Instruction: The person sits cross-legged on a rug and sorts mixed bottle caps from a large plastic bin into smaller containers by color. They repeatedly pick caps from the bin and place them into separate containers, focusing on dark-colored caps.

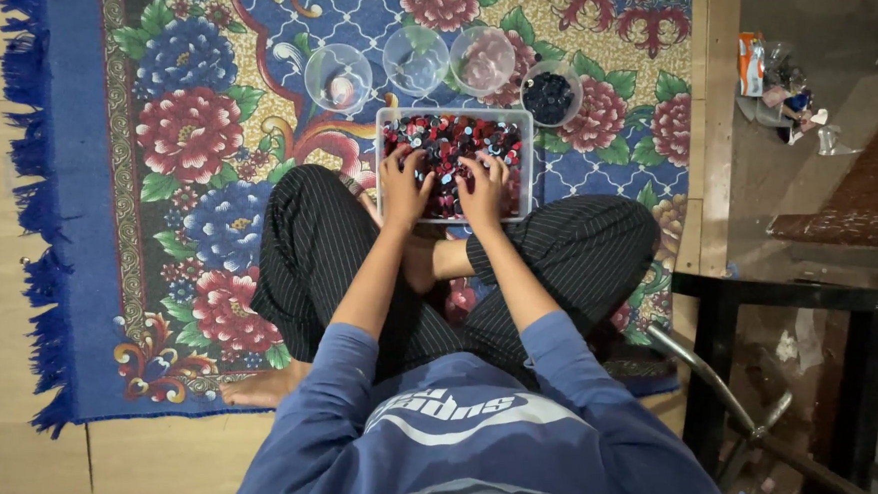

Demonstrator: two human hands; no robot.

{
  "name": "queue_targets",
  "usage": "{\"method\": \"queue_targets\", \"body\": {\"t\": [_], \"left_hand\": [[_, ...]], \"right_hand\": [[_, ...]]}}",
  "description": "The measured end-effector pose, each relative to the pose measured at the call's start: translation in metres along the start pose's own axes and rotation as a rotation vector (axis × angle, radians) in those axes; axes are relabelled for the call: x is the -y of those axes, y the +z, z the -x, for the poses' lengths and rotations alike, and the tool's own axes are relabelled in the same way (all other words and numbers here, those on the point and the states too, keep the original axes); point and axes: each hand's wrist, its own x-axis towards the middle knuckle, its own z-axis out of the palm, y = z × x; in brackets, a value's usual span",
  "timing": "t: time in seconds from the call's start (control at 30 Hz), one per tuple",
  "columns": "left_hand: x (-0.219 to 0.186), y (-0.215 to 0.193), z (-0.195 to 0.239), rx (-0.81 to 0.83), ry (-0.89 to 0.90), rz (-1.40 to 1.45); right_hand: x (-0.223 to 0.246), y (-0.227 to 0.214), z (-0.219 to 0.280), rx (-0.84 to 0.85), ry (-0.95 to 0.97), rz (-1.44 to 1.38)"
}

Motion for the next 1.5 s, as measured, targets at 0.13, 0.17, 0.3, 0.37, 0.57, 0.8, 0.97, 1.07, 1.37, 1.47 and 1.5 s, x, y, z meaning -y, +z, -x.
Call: {"method": "queue_targets", "body": {"t": [0.13,0.17,0.3,0.37,0.57,0.8,0.97,1.07,1.37,1.47,1.5], "left_hand": [[-0.014,-0.011,-0.001,0.057,-0.051,-0.005],[-0.016,-0.012,-0.001,0.068,-0.063,-0.008],[-0.006,-0.001,-0.001,0.077,-0.055,-0.043],[-0.003,0.001,-0.002,0.065,-0.045,-0.037],[0.004,0.007,-0.003,0.039,0.015,-0.018],[0.019,0.019,-0.006,0.077,0.059,0.012],[0.008,0.007,-0.004,0.052,0.043,0.081],[0.002,0.0,-0.003,0.028,0.043,0.117],[-0.007,-0.015,-0.004,0.079,0.197,0.159],[-0.002,-0.014,-0.003,0.13,0.18,0.215],[-0.002,-0.014,-0.004,0.15,0.172,0.23]], "right_hand": [[0.02,-0.011,-0.002,0.018,-0.008,-0.004],[0.022,-0.012,-0.002,0.041,0.021,0.019],[0.017,-0.005,-0.002,0.084,0.072,0.098],[0.015,-0.002,-0.001,0.09,0.1,0.1],[0.012,0.002,-0.002,0.081,0.119,0.09],[0.02,-0.007,-0.005,0.004,0.028,0.049],[0.026,-0.013,-0.006,-0.042,-0.027,-0.001],[0.031,-0.019,-0.007,-0.073,-0.035,-0.023],[0.028,-0.02,-0.008,-0.072,-0.089,-0.092],[0.028,-0.021,-0.006,-0.071,-0.083,-0.126],[0.028,-0.021,-0.007,-0.076,-0.072,-0.139]]}}
